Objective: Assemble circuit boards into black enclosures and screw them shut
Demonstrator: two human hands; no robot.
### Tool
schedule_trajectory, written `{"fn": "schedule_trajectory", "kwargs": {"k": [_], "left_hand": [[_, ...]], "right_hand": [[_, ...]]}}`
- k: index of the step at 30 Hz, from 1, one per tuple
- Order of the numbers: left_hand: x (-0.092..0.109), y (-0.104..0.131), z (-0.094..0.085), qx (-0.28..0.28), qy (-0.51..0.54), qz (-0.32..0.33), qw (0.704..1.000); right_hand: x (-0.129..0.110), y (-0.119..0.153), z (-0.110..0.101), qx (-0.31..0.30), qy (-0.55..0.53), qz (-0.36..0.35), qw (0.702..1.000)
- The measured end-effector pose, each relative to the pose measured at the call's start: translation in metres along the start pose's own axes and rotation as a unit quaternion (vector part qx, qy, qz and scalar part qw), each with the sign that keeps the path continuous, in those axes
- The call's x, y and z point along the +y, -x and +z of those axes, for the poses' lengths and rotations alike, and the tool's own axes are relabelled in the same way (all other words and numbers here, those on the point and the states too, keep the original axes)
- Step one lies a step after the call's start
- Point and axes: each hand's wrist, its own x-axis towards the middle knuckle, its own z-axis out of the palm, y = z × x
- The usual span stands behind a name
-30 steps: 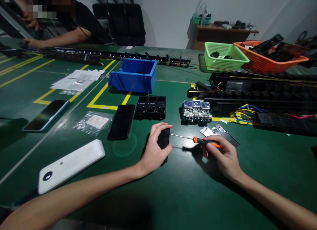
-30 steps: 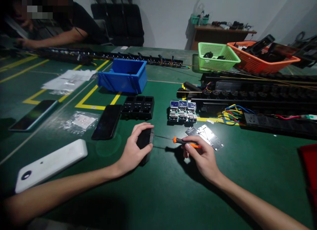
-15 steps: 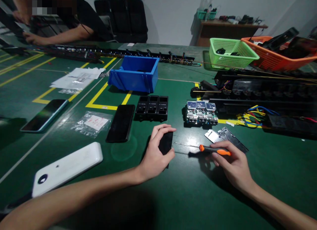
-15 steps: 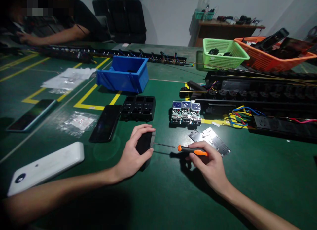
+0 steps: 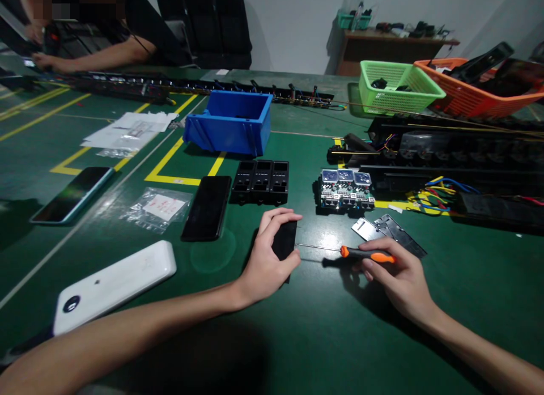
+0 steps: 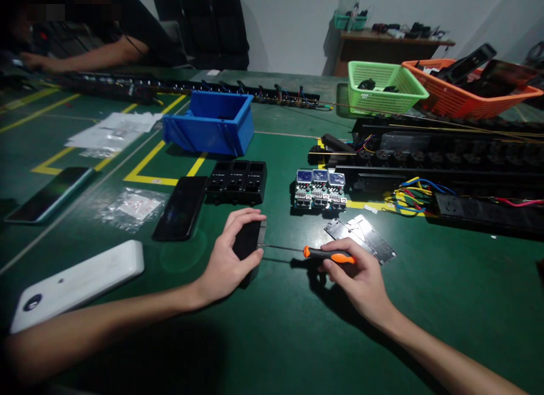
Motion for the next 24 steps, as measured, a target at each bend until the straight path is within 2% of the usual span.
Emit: {"fn": "schedule_trajectory", "kwargs": {"k": [24], "left_hand": [[0.0011, 0.0007, -0.0006, 0.006, 0.011, -0.001, 1.000]], "right_hand": [[-0.0006, 0.0011, 0.0017, 0.017, 0.019, -0.026, 0.999]]}}
